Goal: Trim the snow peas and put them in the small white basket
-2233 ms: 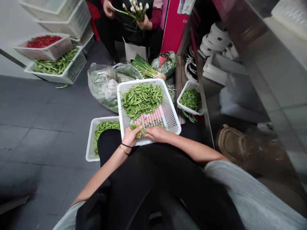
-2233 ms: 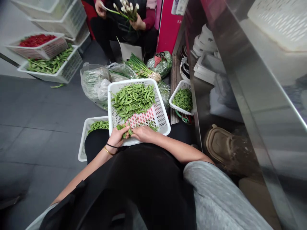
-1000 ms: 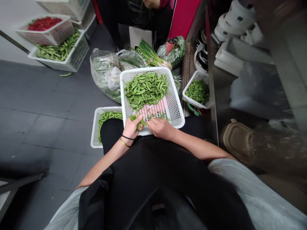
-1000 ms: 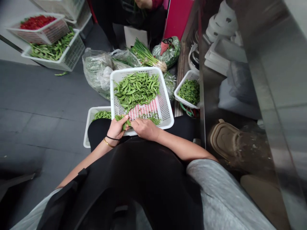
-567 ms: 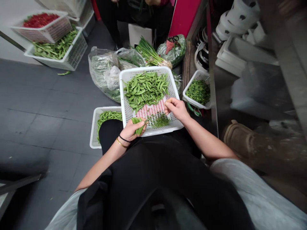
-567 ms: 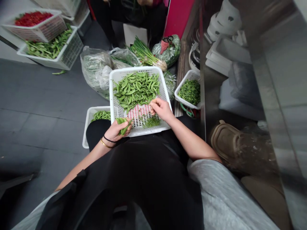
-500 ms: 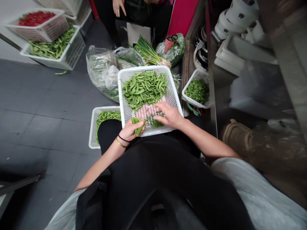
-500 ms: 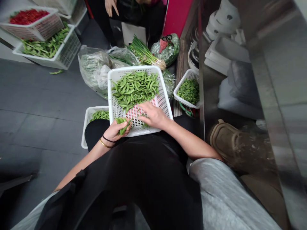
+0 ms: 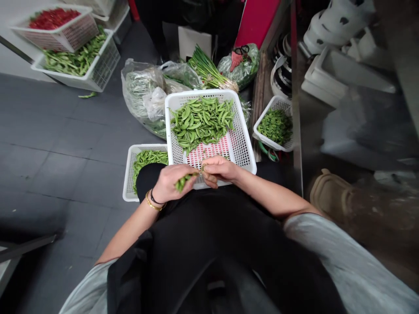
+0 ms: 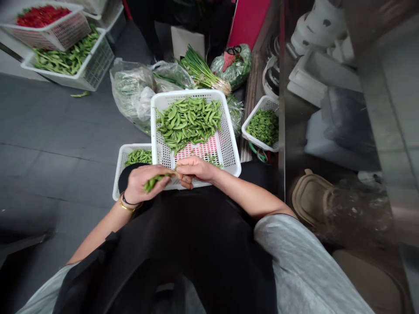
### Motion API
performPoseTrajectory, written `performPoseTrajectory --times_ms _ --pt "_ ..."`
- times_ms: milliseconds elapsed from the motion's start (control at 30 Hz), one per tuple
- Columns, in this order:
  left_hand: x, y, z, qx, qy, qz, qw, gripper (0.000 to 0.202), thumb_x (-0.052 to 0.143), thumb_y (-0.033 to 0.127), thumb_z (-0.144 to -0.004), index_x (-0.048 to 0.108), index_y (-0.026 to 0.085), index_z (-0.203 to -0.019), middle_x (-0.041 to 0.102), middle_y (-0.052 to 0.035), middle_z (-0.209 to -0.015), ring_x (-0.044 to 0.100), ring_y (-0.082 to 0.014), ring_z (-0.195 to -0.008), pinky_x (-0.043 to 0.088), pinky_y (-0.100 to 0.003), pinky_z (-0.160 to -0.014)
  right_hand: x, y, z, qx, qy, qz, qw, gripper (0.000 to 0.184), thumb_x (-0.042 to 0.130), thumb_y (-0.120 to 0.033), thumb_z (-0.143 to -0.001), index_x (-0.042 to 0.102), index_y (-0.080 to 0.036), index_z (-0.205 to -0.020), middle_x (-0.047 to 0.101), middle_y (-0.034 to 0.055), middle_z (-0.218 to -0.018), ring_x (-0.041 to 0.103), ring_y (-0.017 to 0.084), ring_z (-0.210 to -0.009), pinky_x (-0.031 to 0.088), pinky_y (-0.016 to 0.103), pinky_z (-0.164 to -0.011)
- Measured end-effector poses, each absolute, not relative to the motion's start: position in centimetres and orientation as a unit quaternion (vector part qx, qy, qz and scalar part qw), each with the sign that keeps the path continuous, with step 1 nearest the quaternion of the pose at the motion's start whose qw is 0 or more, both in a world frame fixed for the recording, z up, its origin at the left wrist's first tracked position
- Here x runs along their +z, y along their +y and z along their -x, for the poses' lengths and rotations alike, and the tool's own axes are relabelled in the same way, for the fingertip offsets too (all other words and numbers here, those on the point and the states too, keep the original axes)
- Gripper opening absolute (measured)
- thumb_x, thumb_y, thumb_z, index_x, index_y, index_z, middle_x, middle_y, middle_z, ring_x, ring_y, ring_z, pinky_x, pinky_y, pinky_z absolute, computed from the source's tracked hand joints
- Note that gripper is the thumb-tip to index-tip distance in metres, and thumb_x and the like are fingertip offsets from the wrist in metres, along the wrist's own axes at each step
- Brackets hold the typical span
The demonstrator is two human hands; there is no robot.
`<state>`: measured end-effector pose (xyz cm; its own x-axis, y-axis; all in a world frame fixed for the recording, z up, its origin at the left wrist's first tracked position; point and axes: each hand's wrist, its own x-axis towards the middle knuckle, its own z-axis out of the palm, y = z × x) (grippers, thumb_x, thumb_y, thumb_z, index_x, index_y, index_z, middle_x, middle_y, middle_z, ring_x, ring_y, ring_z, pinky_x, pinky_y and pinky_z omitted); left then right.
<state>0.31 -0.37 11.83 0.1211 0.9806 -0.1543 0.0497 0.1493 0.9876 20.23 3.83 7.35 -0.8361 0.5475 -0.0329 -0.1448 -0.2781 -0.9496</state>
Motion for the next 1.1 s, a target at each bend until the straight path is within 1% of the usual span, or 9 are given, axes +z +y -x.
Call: performPoseTrajectory --times_ms 133,200,333,467,633,800,900,1000,1100 --pt "9.3 2.4 4.1 0.623 0.551 -0.420 0.363 0.013 0.066 0.025 -0.073 0.068 0.015 -0.082 0.069 -0.0037 -0.074 0.058 -0.0115 -0.052 0.046 -0.025 -0.048 5.5 6.4 -23.0 0.655 -0.662 0.317 0.178 0.036 0.045 -0.046 -0.089 0.056 -0.014 -0.076 0.052 -0.0035 -0.054 0.053 0.010 -0.051 0.044 0.023 -0.053" --pt "6.9 4.1 7.7 0.662 0.568 -0.379 0.309 0.010 0.061 0.024 -0.074 0.064 0.014 -0.074 0.065 0.0000 -0.061 0.051 -0.0091 -0.041 0.041 -0.024 -0.040 4.4 8.2 -24.9 0.529 -0.745 0.399 0.072 0.029 0.051 -0.041 -0.086 0.061 -0.014 -0.082 0.060 0.0004 -0.065 0.058 0.011 -0.060 0.046 0.024 -0.060" --pt "0.8 4.9 15.0 0.518 0.748 -0.315 0.271 0.008 0.060 0.025 -0.073 0.060 0.017 -0.069 0.058 0.0016 -0.055 0.051 -0.0097 -0.043 0.045 -0.029 -0.047 1.8 11.7 -25.5 0.251 -0.803 0.511 -0.177 0.028 0.062 -0.035 -0.078 0.065 -0.014 -0.097 0.069 0.0118 -0.094 0.063 0.023 -0.087 0.046 0.031 -0.074" --pt "-4.4 3.5 19.7 0.310 0.859 -0.274 0.301 0.011 0.066 0.023 -0.063 0.060 0.018 -0.070 0.060 -0.0029 -0.060 0.064 -0.0236 -0.065 0.052 -0.044 -0.068 -1.0 14.8 -22.6 0.144 -0.789 0.574 -0.167 0.031 0.045 -0.029 -0.090 0.060 -0.013 -0.112 0.066 0.0164 -0.110 0.061 0.023 -0.098 0.043 0.031 -0.081" --pt "-5.0 3.0 21.0 0.284 0.872 -0.316 0.244 0.031 0.072 0.024 -0.059 0.061 0.017 -0.088 0.067 -0.0052 -0.084 0.061 -0.0332 -0.103 0.045 -0.051 -0.094 -2.2 15.8 -22.1 0.138 -0.779 0.592 -0.151 0.027 0.044 -0.028 -0.090 0.063 -0.013 -0.103 0.068 0.0156 -0.104 0.062 0.023 -0.095 0.042 0.029 -0.078" --pt "1.7 2.7 13.6 0.515 0.727 -0.399 0.216 0.024 0.061 0.033 -0.078 0.068 0.019 -0.097 0.066 -0.0014 -0.076 0.063 -0.0165 -0.065 0.055 -0.035 -0.067 -0.1 12.8 -23.7 0.283 -0.749 0.594 0.079 0.025 0.052 -0.036 -0.085 0.059 -0.015 -0.073 0.066 0.0047 -0.073 0.060 0.015 -0.069 0.042 0.025 -0.065" --pt "4.9 2.8 5.7 0.458 0.627 -0.536 0.330 0.030 0.063 0.035 -0.078 0.070 0.017 -0.101 0.069 -0.0030 -0.078 0.061 -0.0135 -0.061 0.053 -0.030 -0.062 1.6 10.4 -23.0 0.462 -0.687 0.524 0.201 0.026 0.051 -0.037 -0.083 0.049 -0.017 -0.068 0.056 -0.0029 -0.059 0.049 0.008 -0.047 0.038 0.020 -0.050" --pt "5.6 3.5 -0.6 0.441 0.543 -0.583 0.413 0.036 0.060 0.038 -0.080 0.068 0.015 -0.107 0.070 -0.0083 -0.091 0.063 -0.0151 -0.070 0.052 -0.027 -0.062 3.0 8.2 -21.5 0.589 -0.662 0.406 0.225 0.028 0.052 -0.041 -0.082 0.044 -0.018 -0.069 0.051 -0.0060 -0.054 0.045 0.006 -0.040 0.035 0.018 -0.043" --pt "5.2 3.8 -3.1 0.440 0.477 -0.591 0.479 0.031 0.063 0.039 -0.078 0.071 0.015 -0.097 0.069 -0.0076 -0.087 0.062 -0.0144 -0.068 0.050 -0.027 -0.065 4.1 6.4 -20.7 0.682 -0.643 0.307 0.162 0.029 0.048 -0.045 -0.085 0.046 -0.018 -0.075 0.049 -0.0071 -0.050 0.045 0.007 -0.039 0.036 0.019 -0.041"
